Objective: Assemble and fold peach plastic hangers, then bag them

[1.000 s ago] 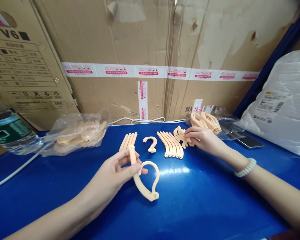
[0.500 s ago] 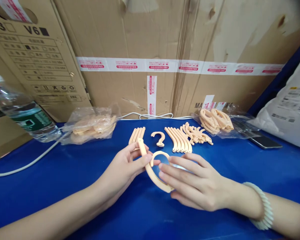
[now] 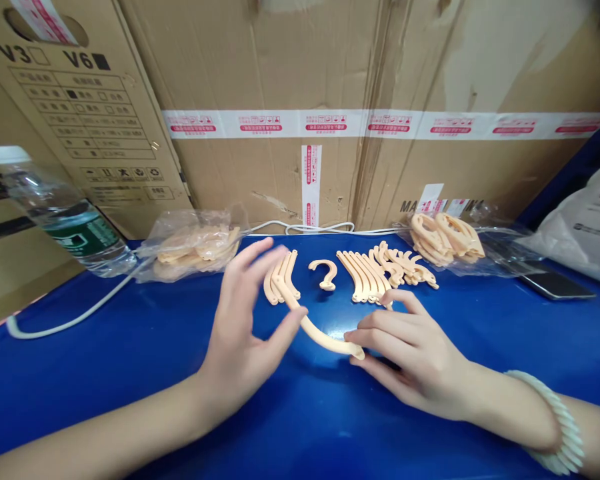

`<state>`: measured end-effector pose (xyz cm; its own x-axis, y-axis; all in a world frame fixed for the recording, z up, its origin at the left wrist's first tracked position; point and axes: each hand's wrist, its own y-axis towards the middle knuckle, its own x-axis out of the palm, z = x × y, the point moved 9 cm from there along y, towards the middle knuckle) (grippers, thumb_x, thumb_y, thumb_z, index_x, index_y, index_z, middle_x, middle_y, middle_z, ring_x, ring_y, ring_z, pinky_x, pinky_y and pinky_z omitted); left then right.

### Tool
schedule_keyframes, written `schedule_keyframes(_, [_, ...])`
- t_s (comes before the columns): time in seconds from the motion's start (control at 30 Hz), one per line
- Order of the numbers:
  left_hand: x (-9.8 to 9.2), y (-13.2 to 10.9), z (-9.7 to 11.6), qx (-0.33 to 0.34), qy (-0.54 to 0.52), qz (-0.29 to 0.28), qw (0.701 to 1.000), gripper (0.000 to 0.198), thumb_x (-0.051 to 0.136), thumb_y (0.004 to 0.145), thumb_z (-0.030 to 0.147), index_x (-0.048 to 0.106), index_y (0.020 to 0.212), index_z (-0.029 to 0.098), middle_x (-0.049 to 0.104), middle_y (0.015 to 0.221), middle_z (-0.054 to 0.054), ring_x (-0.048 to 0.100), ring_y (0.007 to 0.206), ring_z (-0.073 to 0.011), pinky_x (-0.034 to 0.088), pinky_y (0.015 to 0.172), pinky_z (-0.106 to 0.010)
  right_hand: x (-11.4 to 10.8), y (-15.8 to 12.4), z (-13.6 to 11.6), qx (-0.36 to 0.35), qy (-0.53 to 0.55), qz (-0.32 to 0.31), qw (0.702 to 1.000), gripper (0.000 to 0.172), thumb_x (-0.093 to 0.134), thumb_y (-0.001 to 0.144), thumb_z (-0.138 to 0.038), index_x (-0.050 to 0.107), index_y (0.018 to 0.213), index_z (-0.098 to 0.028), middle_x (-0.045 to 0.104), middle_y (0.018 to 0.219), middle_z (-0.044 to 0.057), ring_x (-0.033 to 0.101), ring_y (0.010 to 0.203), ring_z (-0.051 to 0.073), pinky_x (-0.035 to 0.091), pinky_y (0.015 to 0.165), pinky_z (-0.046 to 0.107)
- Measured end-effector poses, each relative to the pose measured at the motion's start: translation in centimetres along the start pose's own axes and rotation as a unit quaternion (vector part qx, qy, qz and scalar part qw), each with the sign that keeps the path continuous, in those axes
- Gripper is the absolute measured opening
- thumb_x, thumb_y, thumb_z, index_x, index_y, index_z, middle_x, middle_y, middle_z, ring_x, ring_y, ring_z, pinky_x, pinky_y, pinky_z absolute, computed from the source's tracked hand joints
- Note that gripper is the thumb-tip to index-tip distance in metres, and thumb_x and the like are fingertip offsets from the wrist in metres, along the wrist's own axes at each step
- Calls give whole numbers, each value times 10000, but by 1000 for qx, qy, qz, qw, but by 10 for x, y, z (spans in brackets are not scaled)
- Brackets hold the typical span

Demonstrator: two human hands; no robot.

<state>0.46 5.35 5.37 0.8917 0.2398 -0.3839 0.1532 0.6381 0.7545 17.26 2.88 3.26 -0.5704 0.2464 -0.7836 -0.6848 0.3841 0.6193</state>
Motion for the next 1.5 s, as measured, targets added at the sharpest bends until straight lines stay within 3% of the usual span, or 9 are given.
schedule_keyframes(0.1, [30,-19,42,219,97,-156,958,363,627,916,82,555,1263,162,618,1281,-87,519,1289,-235,353,1167,-441,0,-1,1,15,18,1,1000,85,518,974,-164,602,982,-161,670,786,-1,593,648,121,347,895,384])
schedule_keyframes(0.2, [52,-33,48,249,142,-231,930,202,532,996,171,578,1180,102,704,1119,-93,639,1077,-220,423,1067,-425,1,-3,-4,10,30,6,999,86,530,976,-167,579,906,-167,657,754,-14,561,610,112,339,867,377])
schedule_keyframes(0.37, [65,-34,41,212,160,-241,933,207,431,1035,158,596,910,149,697,818,-18,645,771,-162,444,916,-388,4,-6,-9,0,31,-3,1000,115,521,1000,-178,613,934,-156,648,730,-10,526,602,117,301,800,364])
schedule_keyframes(0.63, [71,-37,39,194,175,-293,920,209,427,935,113,551,775,169,590,669,5,516,573,-160,352,591,-333,3,-1,-16,-15,25,-2,1000,214,557,977,-210,622,780,-157,544,635,-39,449,567,113,294,835,384])
schedule_keyframes(0.8, [65,-35,46,221,178,-267,921,224,416,879,81,554,738,185,587,619,2,494,540,-154,320,571,-341,3,0,-1,61,129,2,990,149,644,918,-254,620,786,-190,551,598,-76,472,523,91,330,800,356])
schedule_keyframes(0.97, [46,-33,52,289,159,-209,920,228,432,953,93,609,856,199,710,742,-21,582,604,-159,380,667,-344,-5,-10,45,223,174,56,957,220,693,887,-415,682,802,-213,629,597,-33,493,540,131,385,623,316])
schedule_keyframes(1.17, [27,0,19,255,188,-276,908,262,409,972,73,614,936,232,757,918,-14,658,959,-195,350,1002,-407,-4,-7,44,200,185,47,961,75,686,896,-297,678,875,-226,617,665,-23,562,632,143,422,640,307])
schedule_keyframes(1.33, [12,17,-40,179,321,-343,864,337,348,934,43,640,1008,196,694,1042,-110,622,1000,-250,482,816,-367,-5,-3,41,167,179,48,968,35,668,898,-222,649,921,-240,672,830,6,608,824,178,459,792,337])
schedule_keyframes(1.5, [10,11,-75,105,248,-401,876,280,399,940,50,634,993,192,649,1122,-112,585,1052,-258,492,861,-374,-2,-4,41,149,178,42,972,93,678,881,-212,656,962,-254,694,923,30,619,982,218,492,884,359])
